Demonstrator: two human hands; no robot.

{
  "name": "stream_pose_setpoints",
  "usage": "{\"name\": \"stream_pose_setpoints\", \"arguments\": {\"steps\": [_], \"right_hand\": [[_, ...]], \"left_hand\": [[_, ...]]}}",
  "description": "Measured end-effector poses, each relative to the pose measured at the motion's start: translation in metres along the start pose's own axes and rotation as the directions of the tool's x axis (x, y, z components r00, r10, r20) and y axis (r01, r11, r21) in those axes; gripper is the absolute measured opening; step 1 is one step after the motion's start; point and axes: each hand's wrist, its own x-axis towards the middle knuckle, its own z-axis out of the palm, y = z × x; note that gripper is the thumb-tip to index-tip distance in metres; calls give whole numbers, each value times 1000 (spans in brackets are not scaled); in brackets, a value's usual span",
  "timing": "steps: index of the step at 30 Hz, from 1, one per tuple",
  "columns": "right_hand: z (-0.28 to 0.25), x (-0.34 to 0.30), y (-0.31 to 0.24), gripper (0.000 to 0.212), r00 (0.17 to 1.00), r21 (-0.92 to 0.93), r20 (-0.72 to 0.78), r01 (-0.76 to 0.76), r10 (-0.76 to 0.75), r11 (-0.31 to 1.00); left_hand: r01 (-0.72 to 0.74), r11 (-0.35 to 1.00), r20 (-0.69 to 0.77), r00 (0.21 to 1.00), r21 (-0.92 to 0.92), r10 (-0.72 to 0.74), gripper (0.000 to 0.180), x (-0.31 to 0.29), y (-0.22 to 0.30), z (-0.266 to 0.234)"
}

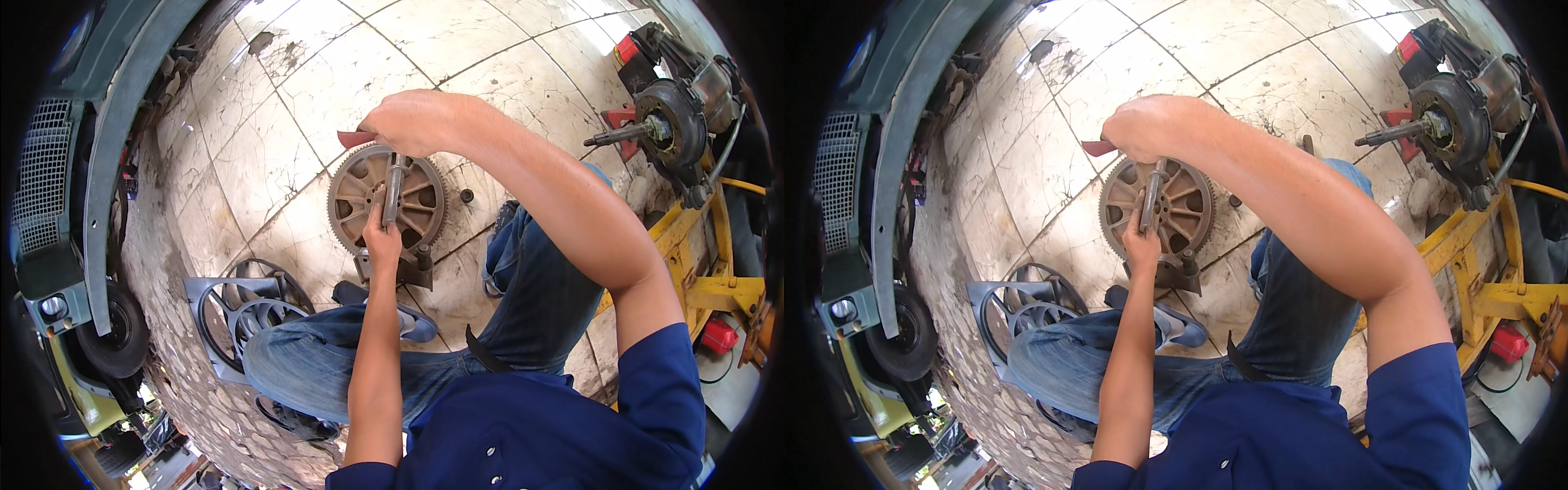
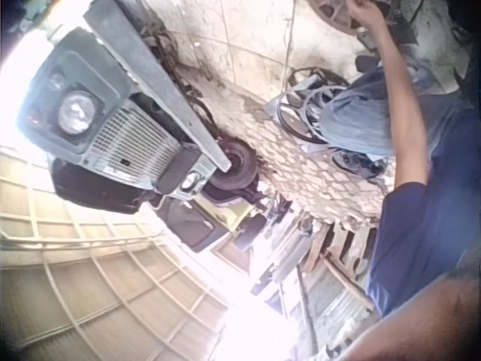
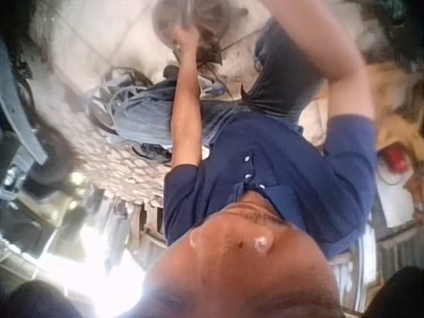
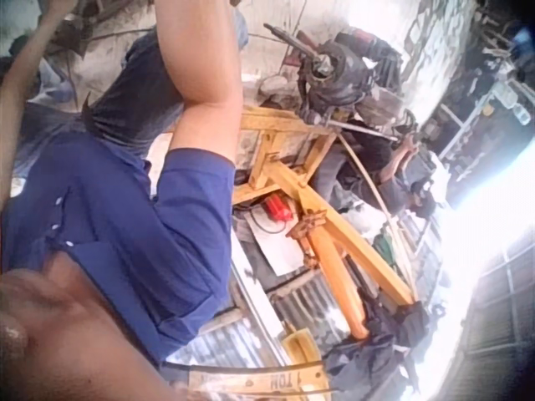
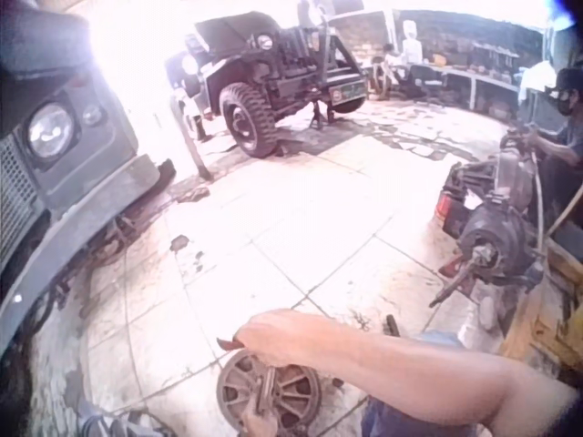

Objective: The person sits on the floor and scrubs a large metal gear with a sanding block, focusing on the teeth and central hub. A fan blade and other tools are visible nearby.

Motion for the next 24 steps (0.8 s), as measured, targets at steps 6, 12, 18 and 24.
{"name": "stream_pose_setpoints", "arguments": {"steps": [6, 12, 18, 24], "right_hand": [[16, 1, -4, 25, 995, -5, -62, 76, -76, 997], [64, 8, -41, 43, 985, -28, 87, 153, -150, 988], [166, 15, -53, 53, 816, -288, -285, 426, -502, 857], [180, 16, -47, 62, 755, -370, -358, 425, -549, 826]], "left_hand": [[93, 994, -53, 994, -55, -96, 52, -11, 10, -7], [264, 962, -118, 960, 65, -255, 42, 6, -19, -33], [-88, 979, -66, 995, -186, 77, 24, 13, -67, -42], [-55, 947, -84, 996, -316, 30, 33, 6, -40, -56]]}}
